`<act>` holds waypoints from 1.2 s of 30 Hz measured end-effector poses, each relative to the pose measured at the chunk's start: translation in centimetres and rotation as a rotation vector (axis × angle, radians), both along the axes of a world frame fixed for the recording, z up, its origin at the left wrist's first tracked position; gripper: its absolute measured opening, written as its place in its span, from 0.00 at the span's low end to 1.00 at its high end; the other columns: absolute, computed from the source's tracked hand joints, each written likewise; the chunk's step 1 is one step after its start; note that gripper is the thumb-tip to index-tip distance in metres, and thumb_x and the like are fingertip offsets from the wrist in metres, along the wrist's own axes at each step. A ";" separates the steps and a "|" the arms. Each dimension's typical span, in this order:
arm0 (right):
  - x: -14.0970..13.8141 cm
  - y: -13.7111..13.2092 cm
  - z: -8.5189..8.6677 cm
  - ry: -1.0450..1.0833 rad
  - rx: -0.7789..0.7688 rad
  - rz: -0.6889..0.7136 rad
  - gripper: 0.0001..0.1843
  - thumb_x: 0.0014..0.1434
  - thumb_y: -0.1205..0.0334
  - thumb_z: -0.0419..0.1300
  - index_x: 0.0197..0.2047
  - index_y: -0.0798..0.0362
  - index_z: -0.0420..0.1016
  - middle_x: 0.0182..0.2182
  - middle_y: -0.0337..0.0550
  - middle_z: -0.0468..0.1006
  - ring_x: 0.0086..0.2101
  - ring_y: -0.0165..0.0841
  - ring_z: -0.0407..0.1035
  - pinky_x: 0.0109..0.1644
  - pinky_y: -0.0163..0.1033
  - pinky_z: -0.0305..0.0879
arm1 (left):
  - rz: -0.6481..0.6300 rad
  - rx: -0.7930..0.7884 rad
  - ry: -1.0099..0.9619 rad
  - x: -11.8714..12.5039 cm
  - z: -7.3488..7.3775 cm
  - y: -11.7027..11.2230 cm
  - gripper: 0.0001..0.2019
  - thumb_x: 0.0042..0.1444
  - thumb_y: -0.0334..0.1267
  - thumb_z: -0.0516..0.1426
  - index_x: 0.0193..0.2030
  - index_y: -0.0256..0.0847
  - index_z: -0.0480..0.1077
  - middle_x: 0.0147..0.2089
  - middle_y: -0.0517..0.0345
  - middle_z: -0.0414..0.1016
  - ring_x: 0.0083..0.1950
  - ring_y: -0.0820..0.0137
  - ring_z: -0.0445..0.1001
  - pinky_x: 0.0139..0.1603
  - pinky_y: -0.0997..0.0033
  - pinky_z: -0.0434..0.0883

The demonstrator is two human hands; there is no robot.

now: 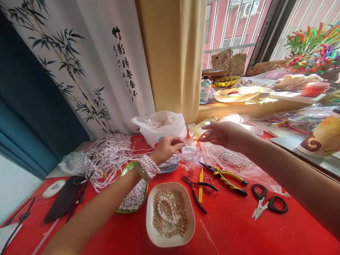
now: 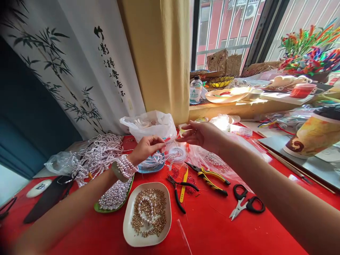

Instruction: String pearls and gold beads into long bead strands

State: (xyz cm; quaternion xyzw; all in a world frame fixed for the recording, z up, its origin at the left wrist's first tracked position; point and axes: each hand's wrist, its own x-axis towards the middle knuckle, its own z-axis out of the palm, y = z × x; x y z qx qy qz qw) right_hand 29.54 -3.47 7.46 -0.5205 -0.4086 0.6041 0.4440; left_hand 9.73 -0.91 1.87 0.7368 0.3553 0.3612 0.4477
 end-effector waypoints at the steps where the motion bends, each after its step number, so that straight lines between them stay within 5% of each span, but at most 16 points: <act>1: -0.1 0.1 -0.2 0.057 -0.017 0.003 0.13 0.59 0.67 0.44 0.28 0.56 0.66 0.14 0.37 0.64 0.18 0.24 0.66 0.16 0.25 0.62 | 0.013 0.013 -0.010 -0.5 0.2 0.0 0.07 0.46 0.38 0.55 0.27 0.35 0.67 0.20 0.61 0.66 0.21 0.79 0.63 0.23 0.77 0.62; 6: -1.2 -0.1 -0.6 0.232 -0.021 0.092 0.16 0.61 0.66 0.41 0.23 0.53 0.59 0.13 0.30 0.46 0.12 0.20 0.44 0.10 0.24 0.49 | 0.079 0.064 -0.076 -2.6 0.8 -0.5 0.06 0.47 0.37 0.56 0.28 0.36 0.68 0.24 0.58 0.70 0.27 0.75 0.68 0.32 0.73 0.66; 14: -2.6 -1.4 -0.8 0.213 0.149 0.134 0.19 0.62 0.65 0.39 0.19 0.53 0.53 0.17 0.30 0.36 0.15 0.22 0.31 0.13 0.24 0.37 | 0.134 0.018 -0.197 -3.4 1.0 -1.3 0.05 0.46 0.36 0.57 0.28 0.36 0.68 0.22 0.62 0.66 0.24 0.79 0.63 0.29 0.76 0.63; 18: -3.0 -1.4 -1.3 0.184 0.217 0.145 0.18 0.61 0.62 0.40 0.20 0.53 0.55 0.16 0.30 0.41 0.14 0.22 0.34 0.13 0.25 0.40 | 0.063 -0.219 -0.155 -3.1 0.4 -1.3 0.09 0.41 0.37 0.60 0.29 0.33 0.72 0.28 0.56 0.73 0.29 0.76 0.67 0.32 0.74 0.64; 20: -3.1 -1.0 -1.8 0.242 0.165 0.143 0.18 0.61 0.59 0.39 0.24 0.52 0.61 0.17 0.33 0.53 0.14 0.21 0.41 0.12 0.25 0.43 | 0.052 -0.274 -0.157 -2.9 -0.1 -1.2 0.10 0.40 0.37 0.61 0.29 0.33 0.73 0.29 0.53 0.74 0.31 0.74 0.69 0.35 0.73 0.65; 23: -3.3 -0.4 -3.0 0.297 0.061 0.219 0.18 0.59 0.51 0.41 0.36 0.52 0.67 0.32 0.42 0.69 0.17 0.20 0.55 0.13 0.25 0.50 | 0.071 -0.307 -0.199 -2.6 -0.5 -1.2 0.10 0.40 0.38 0.61 0.28 0.33 0.73 0.30 0.52 0.75 0.31 0.74 0.69 0.34 0.73 0.65; 28: -4.0 -0.7 -5.6 0.222 -0.009 0.435 0.18 0.54 0.53 0.51 0.47 0.49 0.66 0.48 0.45 0.67 0.19 0.19 0.59 0.16 0.25 0.56 | 0.083 -0.360 -0.308 -2.7 -0.4 -1.5 0.09 0.41 0.38 0.61 0.27 0.33 0.71 0.23 0.58 0.72 0.22 0.80 0.65 0.24 0.78 0.62; 33: -4.5 -1.7 -7.2 0.209 0.043 0.448 0.16 0.50 0.56 0.56 0.42 0.52 0.70 0.43 0.47 0.71 0.16 0.17 0.51 0.17 0.26 0.54 | 0.086 -0.367 -0.338 -3.2 -0.1 -1.7 0.09 0.45 0.39 0.58 0.28 0.34 0.67 0.11 0.70 0.55 0.12 0.85 0.48 0.13 0.81 0.46; 36: -4.9 -1.9 -7.0 0.001 0.222 0.379 0.13 0.47 0.58 0.61 0.37 0.54 0.73 0.33 0.43 0.74 0.17 0.19 0.52 0.18 0.27 0.51 | 0.029 -0.387 -0.313 -3.3 0.2 -2.1 0.09 0.46 0.40 0.56 0.28 0.34 0.64 0.18 0.63 0.66 0.15 0.84 0.55 0.15 0.81 0.52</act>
